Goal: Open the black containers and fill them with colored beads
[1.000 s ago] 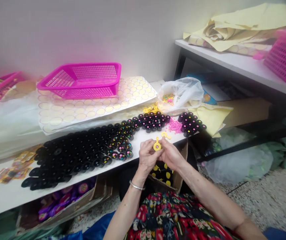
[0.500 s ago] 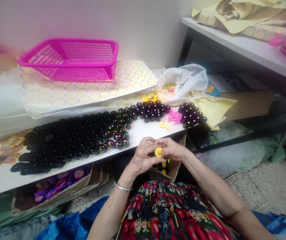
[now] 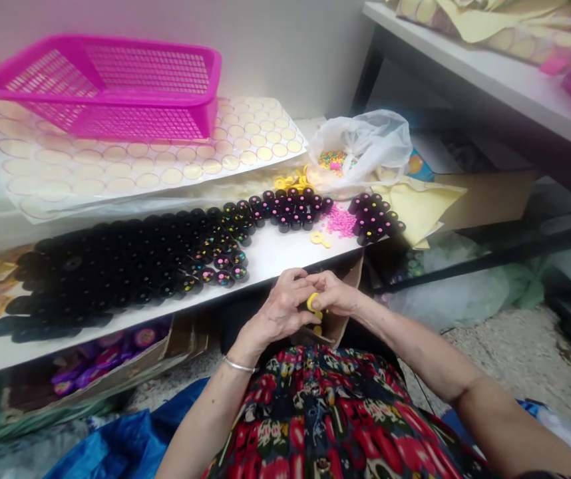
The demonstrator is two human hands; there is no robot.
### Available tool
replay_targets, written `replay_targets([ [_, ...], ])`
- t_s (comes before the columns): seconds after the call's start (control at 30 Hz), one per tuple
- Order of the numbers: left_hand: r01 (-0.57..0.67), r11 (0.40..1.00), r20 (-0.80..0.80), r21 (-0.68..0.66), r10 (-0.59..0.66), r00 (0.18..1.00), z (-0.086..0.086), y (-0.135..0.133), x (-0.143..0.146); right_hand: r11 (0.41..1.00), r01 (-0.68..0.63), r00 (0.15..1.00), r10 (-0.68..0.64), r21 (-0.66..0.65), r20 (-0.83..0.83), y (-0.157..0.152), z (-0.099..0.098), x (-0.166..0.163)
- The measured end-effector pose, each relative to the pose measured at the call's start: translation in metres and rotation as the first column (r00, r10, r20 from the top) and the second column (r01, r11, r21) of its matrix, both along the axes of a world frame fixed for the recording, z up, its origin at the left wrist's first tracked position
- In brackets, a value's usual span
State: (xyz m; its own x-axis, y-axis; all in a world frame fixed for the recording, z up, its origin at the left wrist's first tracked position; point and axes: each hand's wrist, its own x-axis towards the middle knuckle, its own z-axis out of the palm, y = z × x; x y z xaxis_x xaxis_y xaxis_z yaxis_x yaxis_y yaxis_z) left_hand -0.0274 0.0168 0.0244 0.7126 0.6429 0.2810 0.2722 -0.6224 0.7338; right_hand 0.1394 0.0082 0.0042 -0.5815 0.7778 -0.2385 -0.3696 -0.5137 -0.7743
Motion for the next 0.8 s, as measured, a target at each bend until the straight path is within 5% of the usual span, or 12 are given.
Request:
replay_targets([
  [0.23, -0.035, 0.998, -0.01, -0.043, 0.034, 0.999, -0.007, -0.006, 0.001, 0.998, -0.028, 0.999, 0.026, -0.06, -0.021, -0.008, -0.001, -0.006],
  [0.5, -0.039, 0.998, 0.255, -0.055, 0.052, 0.965, -0.004, -0.011, 0.018, 0.987, 0.158, 0.977, -0.16, -0.032, -0.142, -0.024, -0.002, -0.005],
  [0.8, -0.018, 0.991, 0.18, -0.134, 0.043, 0.983, 0.006, -0.007, 0.02, 0.992, 0.109, 0.97, -0.119, -0.058, -0.213, -0.024, -0.014, 0.004],
])
